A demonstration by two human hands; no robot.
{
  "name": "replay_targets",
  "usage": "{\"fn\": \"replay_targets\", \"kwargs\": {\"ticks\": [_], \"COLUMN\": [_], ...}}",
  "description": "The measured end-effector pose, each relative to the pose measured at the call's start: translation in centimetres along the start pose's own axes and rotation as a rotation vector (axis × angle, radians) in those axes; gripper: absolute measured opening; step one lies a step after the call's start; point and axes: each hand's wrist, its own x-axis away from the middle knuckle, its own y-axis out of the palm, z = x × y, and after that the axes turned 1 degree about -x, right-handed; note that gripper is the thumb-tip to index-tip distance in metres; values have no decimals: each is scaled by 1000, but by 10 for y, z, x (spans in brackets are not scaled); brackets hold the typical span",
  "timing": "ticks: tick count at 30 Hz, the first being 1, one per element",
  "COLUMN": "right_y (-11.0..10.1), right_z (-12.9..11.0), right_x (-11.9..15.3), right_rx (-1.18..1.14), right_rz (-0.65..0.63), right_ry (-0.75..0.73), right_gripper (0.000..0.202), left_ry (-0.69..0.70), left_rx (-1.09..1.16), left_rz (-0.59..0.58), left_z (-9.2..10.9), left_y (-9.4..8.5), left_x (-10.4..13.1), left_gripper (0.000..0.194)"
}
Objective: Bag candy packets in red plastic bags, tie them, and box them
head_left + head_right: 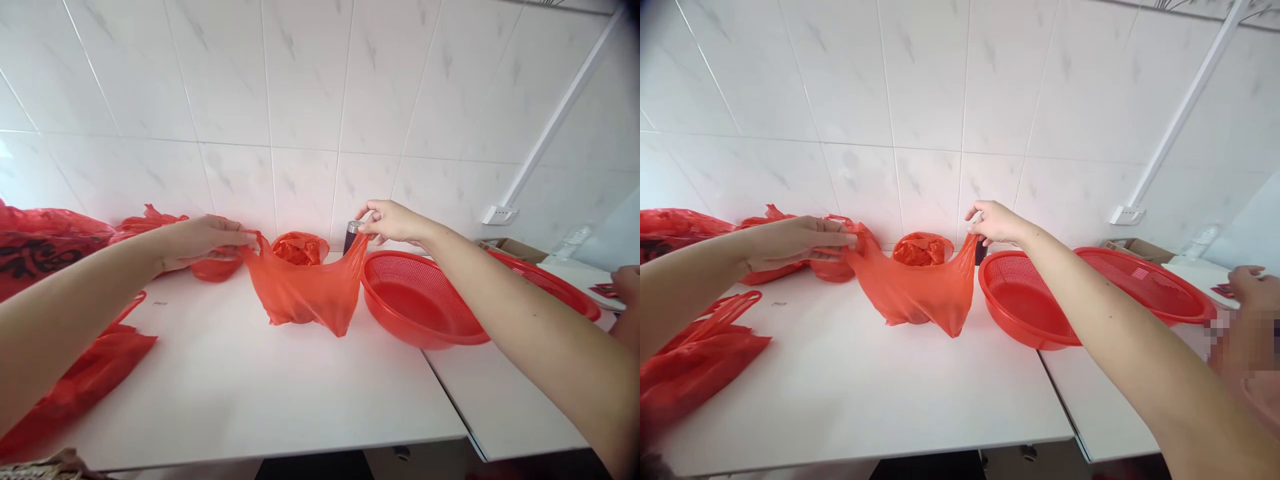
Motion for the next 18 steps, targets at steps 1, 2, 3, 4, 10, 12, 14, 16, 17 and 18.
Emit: {"fn": "replay_targets", "kwargs": {"ticks": [1,2,3,4,10,12,14,16,17,18], "right_y": [0,-1,-2,-3,-9,-3,11,28,37,45], "right_z": [-2,-4,-6,-8,-34,-49,-67,-81,-85,-87], "right_x": [-2,-4,-5,-7,-11,-11,-9,-8,-7,-6], "right_rx": [3,7,15,29,248,185,51,-90,-148,-188], "right_rz": [21,31,31,15,-233,-265,-316,-320,-282,-221], "right_ry": [2,5,6,4,-67,-176,-338,-502,-573,-633], "right_gripper": [16,17,18,20,26,26,24,19,17,16], "left_ry": [11,38,78,127,115,52,-2,-23,-29,-41], "left_rx": [40,94,156,232,349,271,182,106,77,58], "left_rz": [-33,-50,-46,-22,-246,-361,-468,-565,-599,-619], "left_z": [5,9,12,14,18,22,26,29,29,28], "left_y": [7,14,22,28,52,60,72,85,90,94], "left_x": [2,3,2,1,-6,-3,-1,1,1,2], "left_gripper": [28,30,30,30,62,65,57,39,30,26]}}
